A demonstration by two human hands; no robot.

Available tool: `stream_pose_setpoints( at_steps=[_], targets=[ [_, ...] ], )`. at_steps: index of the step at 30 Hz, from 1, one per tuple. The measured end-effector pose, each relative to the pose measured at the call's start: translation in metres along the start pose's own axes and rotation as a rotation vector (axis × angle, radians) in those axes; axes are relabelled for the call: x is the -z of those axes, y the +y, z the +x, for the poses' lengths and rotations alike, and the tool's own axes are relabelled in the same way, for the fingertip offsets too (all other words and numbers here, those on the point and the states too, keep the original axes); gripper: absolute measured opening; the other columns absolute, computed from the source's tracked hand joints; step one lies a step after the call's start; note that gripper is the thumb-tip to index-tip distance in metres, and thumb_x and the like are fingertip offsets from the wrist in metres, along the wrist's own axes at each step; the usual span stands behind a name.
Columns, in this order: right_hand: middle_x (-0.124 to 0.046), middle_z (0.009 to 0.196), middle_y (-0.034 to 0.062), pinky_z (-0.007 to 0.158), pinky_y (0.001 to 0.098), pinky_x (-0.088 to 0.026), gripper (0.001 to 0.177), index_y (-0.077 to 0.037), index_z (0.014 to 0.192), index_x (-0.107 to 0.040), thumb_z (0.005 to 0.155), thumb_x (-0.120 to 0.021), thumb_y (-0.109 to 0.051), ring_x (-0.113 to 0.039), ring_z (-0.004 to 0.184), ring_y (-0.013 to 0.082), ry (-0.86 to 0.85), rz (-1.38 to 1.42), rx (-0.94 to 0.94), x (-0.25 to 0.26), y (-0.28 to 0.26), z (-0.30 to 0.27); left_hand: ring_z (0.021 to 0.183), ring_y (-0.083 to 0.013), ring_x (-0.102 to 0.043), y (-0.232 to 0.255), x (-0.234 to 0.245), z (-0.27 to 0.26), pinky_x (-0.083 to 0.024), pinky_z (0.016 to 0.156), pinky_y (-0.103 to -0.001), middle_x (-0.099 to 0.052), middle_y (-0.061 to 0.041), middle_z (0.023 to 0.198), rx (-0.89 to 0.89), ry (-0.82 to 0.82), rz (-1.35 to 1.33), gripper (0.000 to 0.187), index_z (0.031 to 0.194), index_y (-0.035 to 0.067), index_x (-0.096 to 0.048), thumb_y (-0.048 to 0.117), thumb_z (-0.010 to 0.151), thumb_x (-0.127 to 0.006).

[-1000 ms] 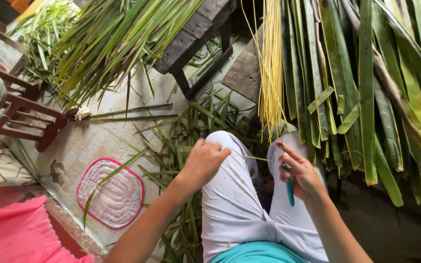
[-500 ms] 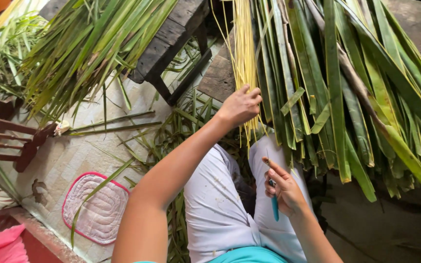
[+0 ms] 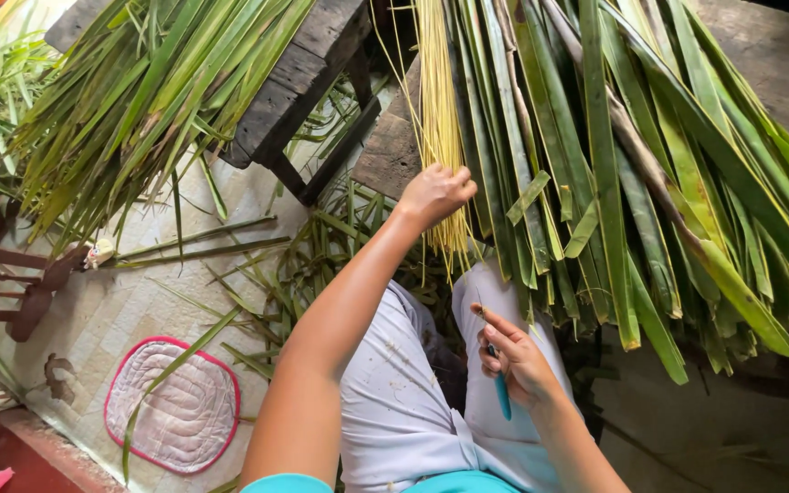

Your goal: Stripping palm leaves using a small blade to separate the ribs from the foliage

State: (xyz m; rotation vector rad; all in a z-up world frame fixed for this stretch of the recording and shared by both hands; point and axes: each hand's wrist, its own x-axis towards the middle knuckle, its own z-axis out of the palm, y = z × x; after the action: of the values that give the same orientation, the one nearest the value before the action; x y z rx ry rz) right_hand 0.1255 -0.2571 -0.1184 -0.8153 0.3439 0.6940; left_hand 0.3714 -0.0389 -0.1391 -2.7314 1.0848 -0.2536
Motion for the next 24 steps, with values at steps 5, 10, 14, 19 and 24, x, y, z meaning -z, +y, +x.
stream_pose_setpoints(
  at_steps=[5, 10, 14, 19, 24],
  targets=[
    [-0.057, 0.082, 0.0043, 0.042, 0.0210, -0.032, 0.049, -0.008, 0.143, -0.056, 0.094, -0.059, -0.011, -0.043, 0.049, 0.0070, -0.011, -0.014, -0.004, 0.007, 0.004, 0.006, 0.094, -0.0179, -0.060, 0.029, 0.017, -0.018, -0.049, 0.094, -0.038, -0.064, -0.004, 0.110, -0.067, -0.072, -0.118, 0.022, 0.106, 0.022, -0.071, 0.012, 0.086, -0.069],
    [-0.057, 0.081, 0.0041, 0.043, 0.0207, -0.033, 0.048, -0.008, 0.143, -0.056, 0.095, -0.058, -0.011, -0.044, 0.050, 0.0069, -0.029, -0.034, -0.014, 0.008, 0.004, 0.008, 0.097, -0.0222, -0.054, 0.055, 0.023, -0.038, -0.042, 0.092, -0.041, -0.055, -0.005, 0.112, -0.102, -0.076, -0.154, 0.023, 0.104, 0.027, -0.072, 0.021, 0.084, -0.065],
    [-0.056, 0.082, 0.0036, 0.043, 0.0208, -0.032, 0.049, -0.010, 0.145, -0.055, 0.095, -0.057, -0.011, -0.043, 0.051, 0.0070, -0.045, -0.029, -0.029, 0.012, 0.005, 0.011, 0.094, -0.0224, -0.052, 0.052, 0.017, -0.046, -0.039, 0.086, -0.041, -0.055, -0.004, 0.109, -0.110, -0.035, -0.082, 0.011, 0.081, 0.024, -0.076, 0.029, 0.081, -0.066],
    [-0.057, 0.082, 0.0045, 0.044, 0.0214, -0.033, 0.049, -0.008, 0.144, -0.055, 0.095, -0.057, -0.010, -0.044, 0.051, 0.0080, -0.057, -0.037, -0.027, 0.011, 0.008, 0.010, 0.099, -0.0233, -0.052, 0.044, 0.025, -0.066, -0.037, 0.090, -0.041, -0.056, -0.006, 0.118, -0.067, -0.069, -0.100, 0.012, 0.085, 0.022, -0.075, 0.027, 0.084, -0.063],
    [-0.056, 0.081, 0.0046, 0.044, 0.0208, -0.032, 0.049, -0.008, 0.144, -0.056, 0.095, -0.057, -0.011, -0.043, 0.051, 0.0077, -0.056, -0.034, -0.022, 0.008, 0.007, 0.009, 0.096, -0.0252, -0.052, 0.052, 0.034, -0.065, -0.038, 0.086, -0.040, -0.054, -0.007, 0.108, 0.006, -0.018, -0.180, 0.014, 0.085, 0.020, -0.073, 0.015, 0.073, -0.068]
  ],
)
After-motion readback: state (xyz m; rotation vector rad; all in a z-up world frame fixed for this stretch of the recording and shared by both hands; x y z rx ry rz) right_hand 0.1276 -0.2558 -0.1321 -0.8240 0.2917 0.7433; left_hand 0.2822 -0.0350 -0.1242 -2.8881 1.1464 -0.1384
